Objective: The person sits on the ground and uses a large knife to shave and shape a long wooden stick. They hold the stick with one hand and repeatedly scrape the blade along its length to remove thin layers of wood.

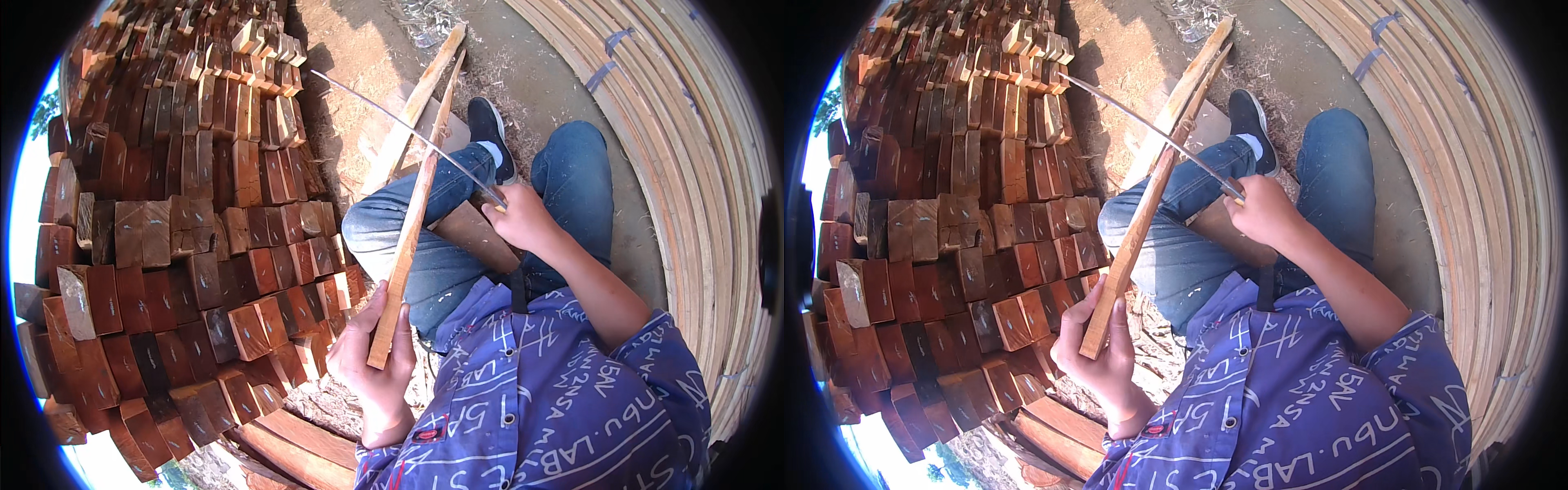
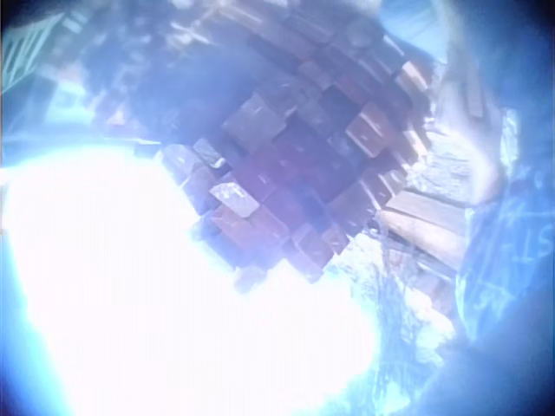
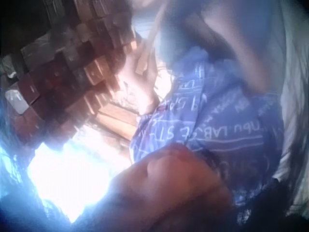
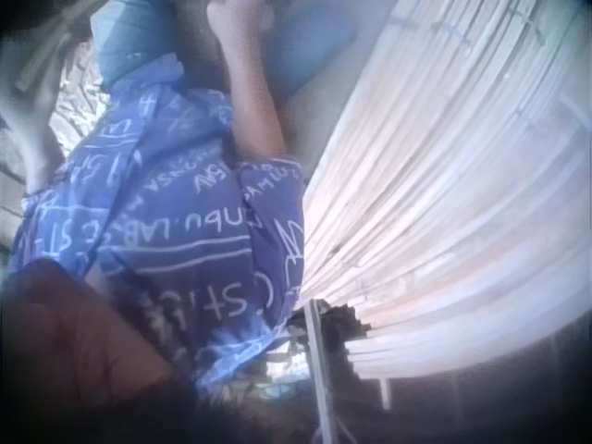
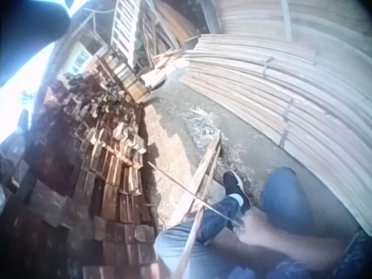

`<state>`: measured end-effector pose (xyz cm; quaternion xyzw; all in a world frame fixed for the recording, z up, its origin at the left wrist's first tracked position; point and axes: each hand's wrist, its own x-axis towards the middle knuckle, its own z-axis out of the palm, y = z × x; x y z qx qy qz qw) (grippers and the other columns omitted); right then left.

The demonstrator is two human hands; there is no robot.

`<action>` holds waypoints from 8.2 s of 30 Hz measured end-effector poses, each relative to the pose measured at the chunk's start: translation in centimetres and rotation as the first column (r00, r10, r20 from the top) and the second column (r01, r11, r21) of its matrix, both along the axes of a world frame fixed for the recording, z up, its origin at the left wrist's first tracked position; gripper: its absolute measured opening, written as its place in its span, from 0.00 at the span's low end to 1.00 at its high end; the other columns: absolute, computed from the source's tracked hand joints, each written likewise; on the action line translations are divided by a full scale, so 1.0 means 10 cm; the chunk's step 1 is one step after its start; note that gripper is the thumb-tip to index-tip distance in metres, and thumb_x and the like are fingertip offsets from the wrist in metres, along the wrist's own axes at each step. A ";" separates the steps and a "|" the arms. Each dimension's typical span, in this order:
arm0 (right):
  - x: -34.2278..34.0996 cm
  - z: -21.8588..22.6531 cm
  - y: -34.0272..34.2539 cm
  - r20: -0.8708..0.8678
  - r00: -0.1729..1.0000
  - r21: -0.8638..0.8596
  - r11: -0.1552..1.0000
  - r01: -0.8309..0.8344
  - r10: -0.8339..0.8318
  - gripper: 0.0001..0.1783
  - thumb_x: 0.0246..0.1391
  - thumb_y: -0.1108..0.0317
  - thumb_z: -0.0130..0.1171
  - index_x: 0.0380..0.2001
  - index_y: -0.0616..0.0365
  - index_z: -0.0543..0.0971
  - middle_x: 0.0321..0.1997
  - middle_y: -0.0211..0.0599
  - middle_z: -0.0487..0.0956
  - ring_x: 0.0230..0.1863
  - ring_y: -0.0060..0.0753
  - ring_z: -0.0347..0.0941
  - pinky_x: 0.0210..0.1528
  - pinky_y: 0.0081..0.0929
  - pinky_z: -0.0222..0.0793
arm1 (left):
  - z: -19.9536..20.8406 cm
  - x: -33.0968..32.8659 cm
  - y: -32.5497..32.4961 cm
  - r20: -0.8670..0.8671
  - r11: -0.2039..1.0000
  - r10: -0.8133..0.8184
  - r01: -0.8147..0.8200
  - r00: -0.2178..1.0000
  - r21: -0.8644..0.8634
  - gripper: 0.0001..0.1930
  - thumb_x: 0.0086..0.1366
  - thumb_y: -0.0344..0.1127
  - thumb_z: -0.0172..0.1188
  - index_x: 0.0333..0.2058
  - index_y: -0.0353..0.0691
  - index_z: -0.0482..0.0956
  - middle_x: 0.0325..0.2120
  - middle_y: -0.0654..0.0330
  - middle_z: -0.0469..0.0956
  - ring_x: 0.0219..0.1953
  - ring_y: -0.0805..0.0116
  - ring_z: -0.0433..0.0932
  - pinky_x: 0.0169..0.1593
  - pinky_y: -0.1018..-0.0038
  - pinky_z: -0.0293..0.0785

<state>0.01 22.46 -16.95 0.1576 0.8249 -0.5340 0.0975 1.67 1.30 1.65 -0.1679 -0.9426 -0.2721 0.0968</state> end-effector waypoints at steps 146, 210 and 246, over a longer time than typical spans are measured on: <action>-0.06 0.30 0.14 0.117 0.957 0.031 0.963 -0.269 0.264 0.10 0.46 0.64 0.61 0.24 0.61 0.80 0.22 0.50 0.78 0.30 0.56 0.78 0.33 0.47 0.72 | -0.07 -0.57 -0.42 -0.287 0.641 -0.750 0.545 0.596 -0.541 0.06 0.53 0.35 0.71 0.29 0.46 0.82 0.28 0.71 0.82 0.29 0.79 0.74 0.41 0.72 0.57; 0.36 0.45 0.14 0.205 0.979 -0.051 0.999 0.011 -0.001 0.18 0.48 0.58 0.66 0.29 0.67 0.79 0.21 0.44 0.77 0.25 0.34 0.75 0.31 0.35 0.69 | 0.07 -0.63 -0.37 -0.083 0.996 -0.085 0.088 0.993 0.034 0.11 0.53 0.30 0.71 0.35 0.33 0.84 0.27 0.52 0.83 0.30 0.58 0.83 0.41 0.70 0.78; 0.21 0.51 -0.18 0.040 0.965 0.003 0.966 -0.258 0.258 0.14 0.48 0.64 0.64 0.31 0.66 0.79 0.23 0.54 0.77 0.29 0.53 0.77 0.35 0.43 0.72 | -0.11 0.42 -0.23 0.149 0.903 0.330 -0.358 0.932 0.239 0.11 0.62 0.28 0.66 0.36 0.35 0.71 0.30 0.56 0.80 0.33 0.72 0.77 0.41 0.75 0.74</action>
